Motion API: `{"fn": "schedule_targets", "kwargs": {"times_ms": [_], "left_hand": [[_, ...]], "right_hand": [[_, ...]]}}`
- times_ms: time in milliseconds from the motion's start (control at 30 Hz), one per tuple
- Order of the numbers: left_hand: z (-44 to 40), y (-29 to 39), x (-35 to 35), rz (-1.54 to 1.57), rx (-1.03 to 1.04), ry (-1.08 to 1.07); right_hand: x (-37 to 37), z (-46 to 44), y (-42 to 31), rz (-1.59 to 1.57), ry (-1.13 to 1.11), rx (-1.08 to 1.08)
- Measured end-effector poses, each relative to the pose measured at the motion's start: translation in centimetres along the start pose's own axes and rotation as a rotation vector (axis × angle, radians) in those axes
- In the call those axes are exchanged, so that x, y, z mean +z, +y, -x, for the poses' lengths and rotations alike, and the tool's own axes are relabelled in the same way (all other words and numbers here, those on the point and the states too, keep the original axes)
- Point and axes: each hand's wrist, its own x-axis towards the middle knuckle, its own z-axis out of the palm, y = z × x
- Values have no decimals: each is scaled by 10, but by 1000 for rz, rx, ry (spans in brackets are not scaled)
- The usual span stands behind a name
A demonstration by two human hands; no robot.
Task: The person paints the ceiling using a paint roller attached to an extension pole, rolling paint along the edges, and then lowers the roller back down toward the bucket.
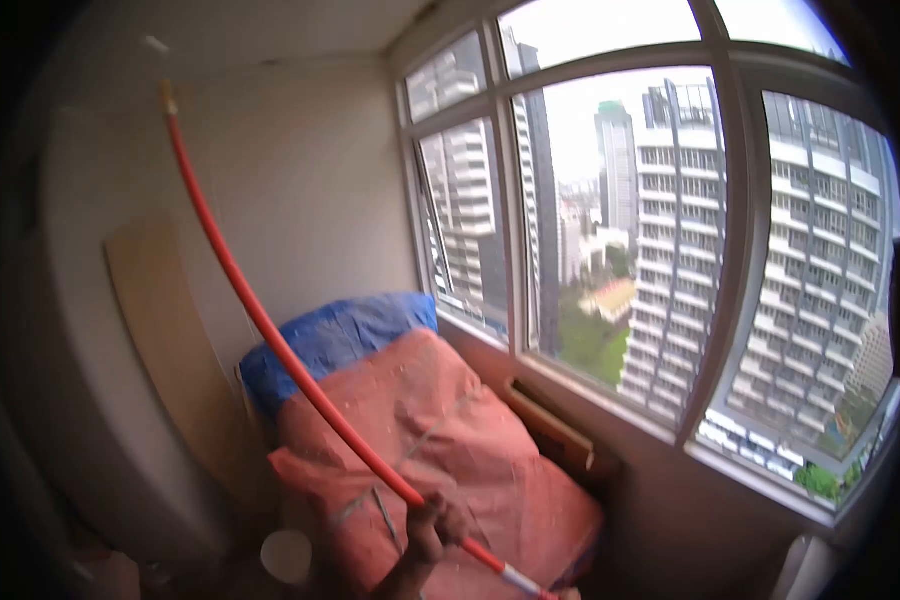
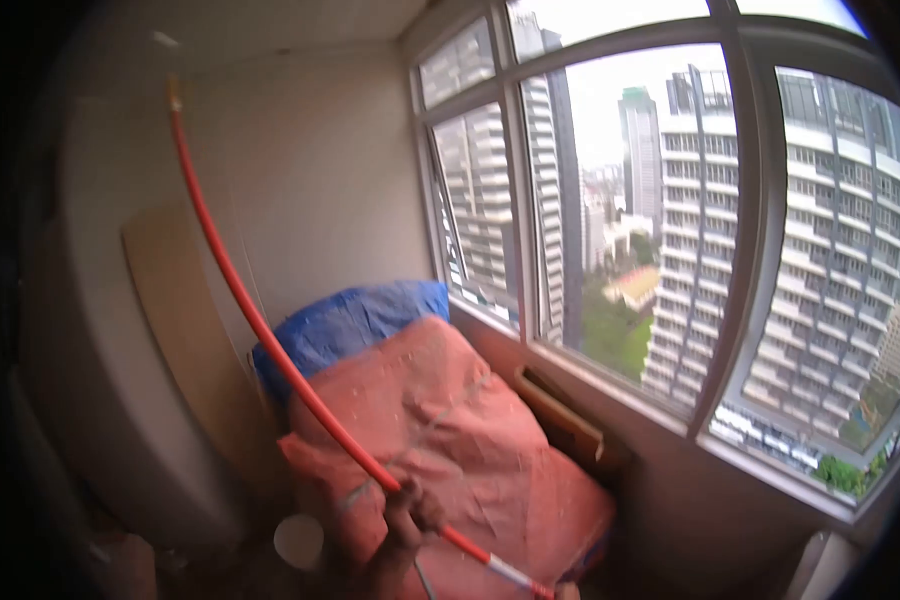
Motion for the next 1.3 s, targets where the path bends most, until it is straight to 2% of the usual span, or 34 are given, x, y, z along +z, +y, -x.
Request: {"fn": "schedule_targets", "kwargs": {"times_ms": [33,67,100,133,167,233,300,467,633,667,767,867,900,967,1000,1067,1100,1167,1233,1300], "left_hand": [[1,5,4,-32,52,22],[0,11,1,15,82,-74],[5,19,17,-50,108,86],[7,22,17,-1,125,106],[7,25,15,-2,161,21],[12,26,30,-65,137,59],[20,25,50,-97,119,68],[47,16,74,-42,120,274],[69,26,64,74,286,245],[76,31,65,61,339,295],[94,47,62,136,472,438],[114,50,54,144,475,433],[124,49,45,179,467,333],[138,39,46,156,489,360],[143,30,31,216,479,381],[154,5,24,113,465,396],[160,-6,26,35,446,382],[174,-27,38,-24,270,487],[189,-47,42,26,134,437],[199,-72,34,0,80,485]], "right_hand": [[2,2,4,57,37,-12],[-6,-2,-5,115,75,-23],[-20,-9,-26,109,70,22],[-22,-15,-16,162,76,-24],[-58,-27,-51,53,-90,51],[-77,-30,-40,110,-240,161],[-106,-17,-38,-22,-122,129],[-184,10,-57,16,-220,184],[-215,37,-26,106,-216,122],[-221,44,-16,131,-207,162],[-252,59,-11,254,-140,166],[-284,77,19,415,-40,82],[-297,81,14,490,2,56],[-316,93,39,562,111,33],[-328,95,18,628,162,30],[-357,107,36,482,296,-72],[-368,111,22,534,429,-136],[-396,126,33,556,553,-119],[-428,147,62,548,604,-109],[-453,163,53,874,660,0]]}}
